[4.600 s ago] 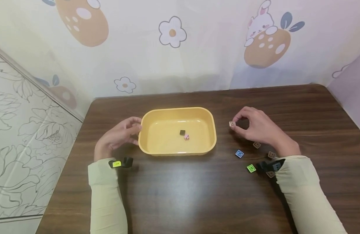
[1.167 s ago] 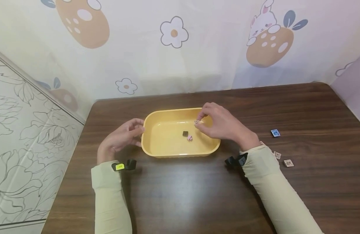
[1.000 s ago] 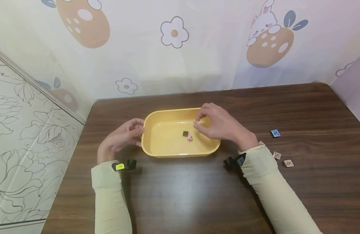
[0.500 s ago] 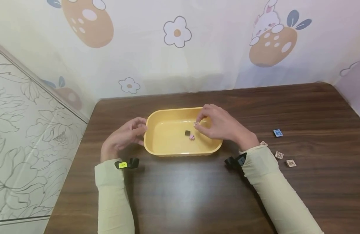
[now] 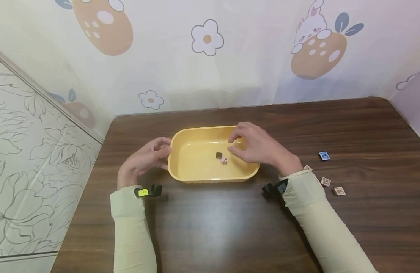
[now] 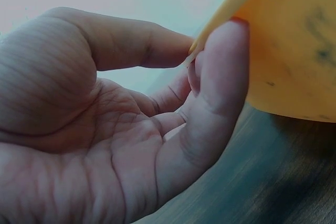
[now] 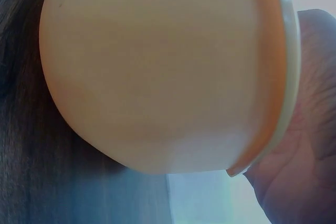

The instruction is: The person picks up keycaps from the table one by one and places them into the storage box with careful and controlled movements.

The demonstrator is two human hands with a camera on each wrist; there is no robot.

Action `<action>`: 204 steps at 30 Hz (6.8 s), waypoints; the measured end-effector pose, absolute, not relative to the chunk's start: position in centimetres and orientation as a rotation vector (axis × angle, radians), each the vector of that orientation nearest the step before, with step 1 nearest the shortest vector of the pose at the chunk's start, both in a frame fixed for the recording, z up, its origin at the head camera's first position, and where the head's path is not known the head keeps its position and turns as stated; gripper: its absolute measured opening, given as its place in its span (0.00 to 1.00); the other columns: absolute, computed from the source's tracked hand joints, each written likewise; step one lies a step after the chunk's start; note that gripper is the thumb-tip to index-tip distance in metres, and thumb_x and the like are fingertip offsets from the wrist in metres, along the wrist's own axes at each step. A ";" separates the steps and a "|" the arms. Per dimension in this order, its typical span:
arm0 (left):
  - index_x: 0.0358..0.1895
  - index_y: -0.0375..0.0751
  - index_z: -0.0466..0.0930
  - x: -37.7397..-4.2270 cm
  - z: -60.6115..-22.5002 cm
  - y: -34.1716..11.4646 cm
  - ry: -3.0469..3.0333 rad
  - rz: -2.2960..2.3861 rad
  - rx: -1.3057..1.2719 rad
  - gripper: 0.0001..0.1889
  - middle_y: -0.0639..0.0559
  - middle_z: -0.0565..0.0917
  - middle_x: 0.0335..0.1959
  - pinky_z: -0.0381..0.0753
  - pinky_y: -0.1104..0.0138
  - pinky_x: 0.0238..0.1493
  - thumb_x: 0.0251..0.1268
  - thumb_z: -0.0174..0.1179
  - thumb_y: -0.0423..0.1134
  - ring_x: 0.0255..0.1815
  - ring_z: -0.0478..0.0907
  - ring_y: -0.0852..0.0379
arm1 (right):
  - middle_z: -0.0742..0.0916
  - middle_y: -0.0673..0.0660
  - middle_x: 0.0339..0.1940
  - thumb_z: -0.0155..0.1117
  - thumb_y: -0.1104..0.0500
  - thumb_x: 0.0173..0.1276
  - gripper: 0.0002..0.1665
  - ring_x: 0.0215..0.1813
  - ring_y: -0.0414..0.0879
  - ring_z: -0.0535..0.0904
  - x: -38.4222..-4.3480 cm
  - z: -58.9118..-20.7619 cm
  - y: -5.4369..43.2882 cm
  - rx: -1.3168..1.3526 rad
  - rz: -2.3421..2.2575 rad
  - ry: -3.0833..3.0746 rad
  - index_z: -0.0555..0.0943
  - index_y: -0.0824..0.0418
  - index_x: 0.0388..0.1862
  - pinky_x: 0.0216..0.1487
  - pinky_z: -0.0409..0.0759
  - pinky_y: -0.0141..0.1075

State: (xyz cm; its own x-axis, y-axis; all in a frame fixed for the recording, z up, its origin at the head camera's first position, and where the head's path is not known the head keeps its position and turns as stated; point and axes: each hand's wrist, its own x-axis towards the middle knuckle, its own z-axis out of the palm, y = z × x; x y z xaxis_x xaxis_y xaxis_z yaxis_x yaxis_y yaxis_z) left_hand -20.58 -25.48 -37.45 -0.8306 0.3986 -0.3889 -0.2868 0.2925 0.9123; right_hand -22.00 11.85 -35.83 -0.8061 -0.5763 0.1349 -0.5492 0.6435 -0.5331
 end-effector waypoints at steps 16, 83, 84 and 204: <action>0.70 0.29 0.61 -20.5 -37.5 -25.2 1.998 1.589 0.089 0.23 0.46 0.81 0.48 0.91 0.60 0.43 0.80 0.54 0.34 0.48 0.83 0.53 | 0.87 0.57 0.47 0.72 0.51 0.69 0.14 0.55 0.55 0.80 -21.9 -35.5 12.6 -0.932 -0.877 2.809 0.89 0.59 0.47 0.60 0.79 0.51; 0.71 0.30 0.61 -20.2 -37.2 -25.3 2.017 1.582 0.112 0.23 0.42 0.75 0.58 0.91 0.58 0.47 0.83 0.53 0.39 0.53 0.81 0.53 | 0.87 0.49 0.46 0.76 0.51 0.67 0.12 0.49 0.45 0.79 -13.8 -37.4 24.1 -0.698 -0.635 2.961 0.87 0.52 0.46 0.50 0.81 0.46; 0.71 0.30 0.61 -20.1 -37.2 -25.3 2.017 1.582 0.115 0.24 0.42 0.75 0.58 0.91 0.58 0.48 0.83 0.53 0.39 0.53 0.81 0.53 | 0.87 0.49 0.47 0.76 0.51 0.67 0.12 0.50 0.45 0.80 -13.7 -37.5 24.1 -0.694 -0.634 2.955 0.87 0.52 0.46 0.51 0.82 0.47; 0.71 0.29 0.60 -20.2 -37.5 -25.5 2.008 1.599 0.140 0.24 0.41 0.75 0.58 0.91 0.59 0.48 0.83 0.53 0.37 0.52 0.82 0.53 | 0.86 0.49 0.46 0.74 0.54 0.68 0.08 0.54 0.49 0.80 -18.3 -34.0 17.0 -0.897 -0.848 2.917 0.87 0.53 0.44 0.56 0.83 0.48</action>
State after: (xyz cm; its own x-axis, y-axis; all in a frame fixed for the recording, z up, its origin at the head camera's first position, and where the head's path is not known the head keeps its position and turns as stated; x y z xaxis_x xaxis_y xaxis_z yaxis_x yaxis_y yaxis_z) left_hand -20.21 -25.50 -37.50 -0.8360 0.4146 -0.3595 -0.2575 0.2821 0.9242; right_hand -18.30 17.02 -34.00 -0.8393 -0.5148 0.1751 -0.5284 0.6962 -0.4860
